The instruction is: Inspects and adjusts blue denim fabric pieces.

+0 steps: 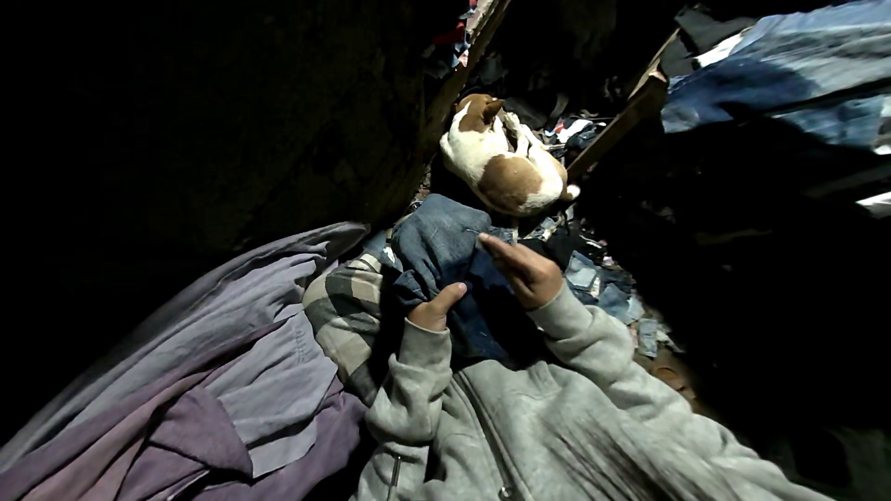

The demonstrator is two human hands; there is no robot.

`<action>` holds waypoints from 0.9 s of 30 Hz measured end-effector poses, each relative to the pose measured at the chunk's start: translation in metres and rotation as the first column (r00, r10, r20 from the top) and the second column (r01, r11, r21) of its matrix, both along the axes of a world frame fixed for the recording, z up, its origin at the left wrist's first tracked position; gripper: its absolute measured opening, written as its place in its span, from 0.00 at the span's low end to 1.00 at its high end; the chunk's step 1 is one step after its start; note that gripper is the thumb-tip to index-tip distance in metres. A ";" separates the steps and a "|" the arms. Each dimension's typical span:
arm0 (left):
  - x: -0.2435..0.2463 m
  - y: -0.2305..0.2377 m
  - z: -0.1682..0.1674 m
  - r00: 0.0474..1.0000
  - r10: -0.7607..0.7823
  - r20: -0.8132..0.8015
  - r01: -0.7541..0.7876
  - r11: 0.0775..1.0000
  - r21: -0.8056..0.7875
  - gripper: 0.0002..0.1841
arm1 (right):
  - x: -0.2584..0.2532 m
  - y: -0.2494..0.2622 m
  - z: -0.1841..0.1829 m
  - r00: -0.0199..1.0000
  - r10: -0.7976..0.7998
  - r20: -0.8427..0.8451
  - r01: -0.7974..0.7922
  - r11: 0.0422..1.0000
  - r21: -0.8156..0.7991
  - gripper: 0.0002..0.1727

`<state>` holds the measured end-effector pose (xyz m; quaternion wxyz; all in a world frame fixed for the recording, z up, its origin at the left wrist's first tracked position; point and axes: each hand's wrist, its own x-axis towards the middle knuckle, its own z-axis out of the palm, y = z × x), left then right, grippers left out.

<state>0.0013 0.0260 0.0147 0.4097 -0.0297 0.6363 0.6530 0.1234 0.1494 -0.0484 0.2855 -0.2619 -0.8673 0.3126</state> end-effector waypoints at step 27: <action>-0.027 -0.028 -0.039 0.993 0.071 0.093 -0.101 0.919 0.381 0.10 | -0.019 -0.048 0.030 0.847 0.498 0.184 -0.435 0.850 -0.297 0.21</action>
